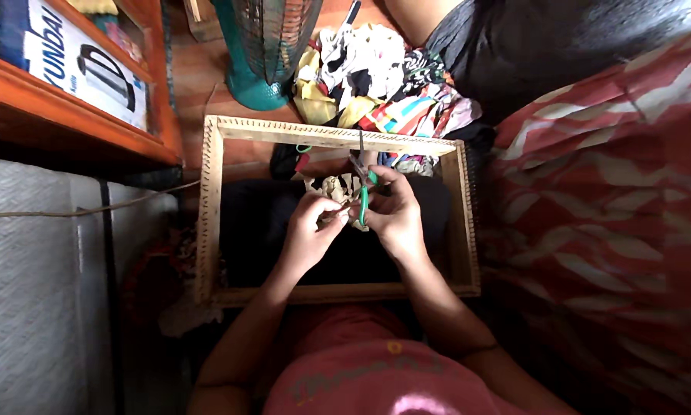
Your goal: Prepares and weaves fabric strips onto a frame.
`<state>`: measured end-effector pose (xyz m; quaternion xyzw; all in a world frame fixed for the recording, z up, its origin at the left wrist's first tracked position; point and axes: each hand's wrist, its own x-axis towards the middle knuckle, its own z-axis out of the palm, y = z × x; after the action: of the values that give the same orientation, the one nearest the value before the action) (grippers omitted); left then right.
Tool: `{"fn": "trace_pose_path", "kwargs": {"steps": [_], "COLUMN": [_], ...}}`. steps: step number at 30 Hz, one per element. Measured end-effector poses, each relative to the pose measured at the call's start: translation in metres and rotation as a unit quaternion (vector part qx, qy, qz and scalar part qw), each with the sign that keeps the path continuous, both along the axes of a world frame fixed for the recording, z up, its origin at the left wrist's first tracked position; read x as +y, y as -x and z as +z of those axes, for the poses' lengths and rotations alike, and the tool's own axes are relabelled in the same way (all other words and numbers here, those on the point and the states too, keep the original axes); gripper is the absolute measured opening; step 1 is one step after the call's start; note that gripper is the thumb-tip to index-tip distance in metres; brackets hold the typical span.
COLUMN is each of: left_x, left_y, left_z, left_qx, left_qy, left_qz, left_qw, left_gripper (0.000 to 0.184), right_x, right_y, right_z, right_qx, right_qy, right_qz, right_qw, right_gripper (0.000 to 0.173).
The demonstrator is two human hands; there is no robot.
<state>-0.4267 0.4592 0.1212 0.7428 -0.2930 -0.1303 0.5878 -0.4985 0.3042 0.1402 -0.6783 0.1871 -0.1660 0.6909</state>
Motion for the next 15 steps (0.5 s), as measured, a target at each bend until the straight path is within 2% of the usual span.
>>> {"fn": "trace_pose_path", "kwargs": {"steps": [3, 8, 12, 15], "left_x": [0.002, 0.002, 0.004, 0.007], "left_y": [-0.002, 0.001, 0.001, -0.002], "left_z": [0.002, 0.001, 0.007, 0.014], "left_qx": [0.086, 0.235, 0.254, 0.22], "left_qy": [0.063, 0.133, 0.142, 0.129], "left_qz": [-0.016, -0.013, 0.039, 0.05], "left_qw": [0.994, 0.963, 0.956, 0.966], "left_gripper": [0.007, 0.01, 0.012, 0.029], "right_x": [0.0, 0.001, -0.013, -0.032], "right_y": [0.001, 0.001, 0.006, 0.014], "right_z": [0.003, 0.004, 0.001, -0.004], "right_qx": [-0.002, -0.011, -0.032, -0.024], "right_qy": [-0.013, -0.04, -0.005, 0.06], "right_qz": [-0.002, 0.015, 0.092, 0.171], "right_qw": [1.0, 0.999, 0.995, 0.983], "right_gripper": [0.073, 0.071, 0.069, 0.07]}}
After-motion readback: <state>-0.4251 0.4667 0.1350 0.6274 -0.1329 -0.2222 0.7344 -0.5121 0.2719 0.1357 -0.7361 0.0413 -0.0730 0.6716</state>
